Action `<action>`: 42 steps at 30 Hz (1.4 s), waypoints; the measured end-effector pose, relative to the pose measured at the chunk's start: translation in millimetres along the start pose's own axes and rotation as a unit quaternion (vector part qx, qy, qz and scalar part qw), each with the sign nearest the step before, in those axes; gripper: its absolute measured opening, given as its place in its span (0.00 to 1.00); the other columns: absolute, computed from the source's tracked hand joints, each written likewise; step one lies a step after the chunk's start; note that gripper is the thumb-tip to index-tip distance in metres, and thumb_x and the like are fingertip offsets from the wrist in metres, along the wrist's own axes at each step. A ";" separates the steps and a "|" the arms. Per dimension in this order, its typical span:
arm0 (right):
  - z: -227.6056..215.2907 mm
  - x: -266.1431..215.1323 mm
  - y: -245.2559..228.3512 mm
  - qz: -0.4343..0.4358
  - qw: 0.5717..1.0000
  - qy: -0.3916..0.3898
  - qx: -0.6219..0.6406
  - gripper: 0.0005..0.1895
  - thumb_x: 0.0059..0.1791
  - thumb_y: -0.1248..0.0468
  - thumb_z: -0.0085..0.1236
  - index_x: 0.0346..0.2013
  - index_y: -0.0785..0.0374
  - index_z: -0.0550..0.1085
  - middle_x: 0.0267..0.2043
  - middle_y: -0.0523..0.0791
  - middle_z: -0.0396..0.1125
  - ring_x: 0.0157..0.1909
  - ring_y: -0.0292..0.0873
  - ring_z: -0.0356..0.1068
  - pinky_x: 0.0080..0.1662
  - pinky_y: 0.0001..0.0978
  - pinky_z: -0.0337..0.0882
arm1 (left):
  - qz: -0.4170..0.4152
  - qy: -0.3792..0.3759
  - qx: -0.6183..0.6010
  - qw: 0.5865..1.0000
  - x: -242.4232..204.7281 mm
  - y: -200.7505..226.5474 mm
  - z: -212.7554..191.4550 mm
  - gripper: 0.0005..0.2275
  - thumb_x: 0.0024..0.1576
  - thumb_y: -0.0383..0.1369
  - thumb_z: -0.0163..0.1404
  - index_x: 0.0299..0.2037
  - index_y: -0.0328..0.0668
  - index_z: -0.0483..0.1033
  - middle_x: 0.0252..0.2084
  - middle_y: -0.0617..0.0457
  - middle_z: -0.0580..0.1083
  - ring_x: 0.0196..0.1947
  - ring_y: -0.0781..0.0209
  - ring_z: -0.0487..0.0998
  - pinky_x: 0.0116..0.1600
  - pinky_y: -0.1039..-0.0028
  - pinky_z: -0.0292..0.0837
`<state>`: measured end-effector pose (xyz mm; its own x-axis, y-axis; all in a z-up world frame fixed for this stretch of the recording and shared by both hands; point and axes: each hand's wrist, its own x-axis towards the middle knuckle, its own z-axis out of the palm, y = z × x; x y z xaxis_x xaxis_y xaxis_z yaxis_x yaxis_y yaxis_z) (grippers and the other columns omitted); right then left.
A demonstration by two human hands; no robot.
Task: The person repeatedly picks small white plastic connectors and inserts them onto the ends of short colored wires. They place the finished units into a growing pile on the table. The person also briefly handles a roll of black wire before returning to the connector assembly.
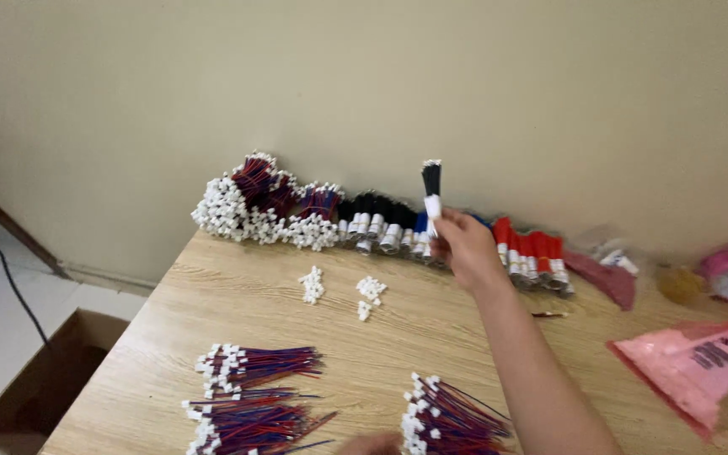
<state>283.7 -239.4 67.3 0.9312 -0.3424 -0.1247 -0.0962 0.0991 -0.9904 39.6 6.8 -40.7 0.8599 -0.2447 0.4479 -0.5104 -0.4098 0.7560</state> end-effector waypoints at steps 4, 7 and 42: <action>-43.2 -86.7 -9.6 -0.093 0.994 -0.049 -0.022 0.11 0.49 0.70 0.52 0.46 0.67 0.71 0.33 0.48 0.66 0.28 0.38 0.62 0.28 0.29 0.65 | 0.047 0.063 0.012 0.997 65.0 78.0 -40.8 0.13 0.52 0.31 0.51 0.48 0.49 0.74 0.44 0.54 0.79 0.41 0.57 0.82 0.45 0.75 0.72; -52.8 -161.8 -44.9 -0.082 0.988 -0.073 -0.111 0.15 0.46 0.70 0.56 0.48 0.63 0.73 0.39 0.43 0.68 0.38 0.36 0.65 0.37 0.28 0.68 | 0.251 0.096 0.164 0.949 118.4 125.0 -63.6 0.13 0.59 0.30 0.46 0.53 0.38 0.70 0.54 0.46 0.72 0.54 0.48 0.71 0.61 0.55 0.62; -70.1 -257.6 -29.7 -0.352 0.895 -0.063 -0.266 0.04 0.46 0.69 0.51 0.27 0.59 0.68 0.30 0.41 0.63 0.31 0.38 0.61 0.34 0.28 0.62 | 0.049 -0.001 0.024 0.998 98.5 130.2 -8.7 0.12 0.52 0.34 0.55 0.46 0.45 0.76 0.33 0.54 0.76 0.31 0.57 0.77 0.34 0.68 0.71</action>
<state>22.0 -219.6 124.7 0.8562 -0.0335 0.5156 0.4074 -0.5701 -0.7135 57.9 -63.0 106.0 0.8054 -0.2872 0.5185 -0.5923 -0.4247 0.6847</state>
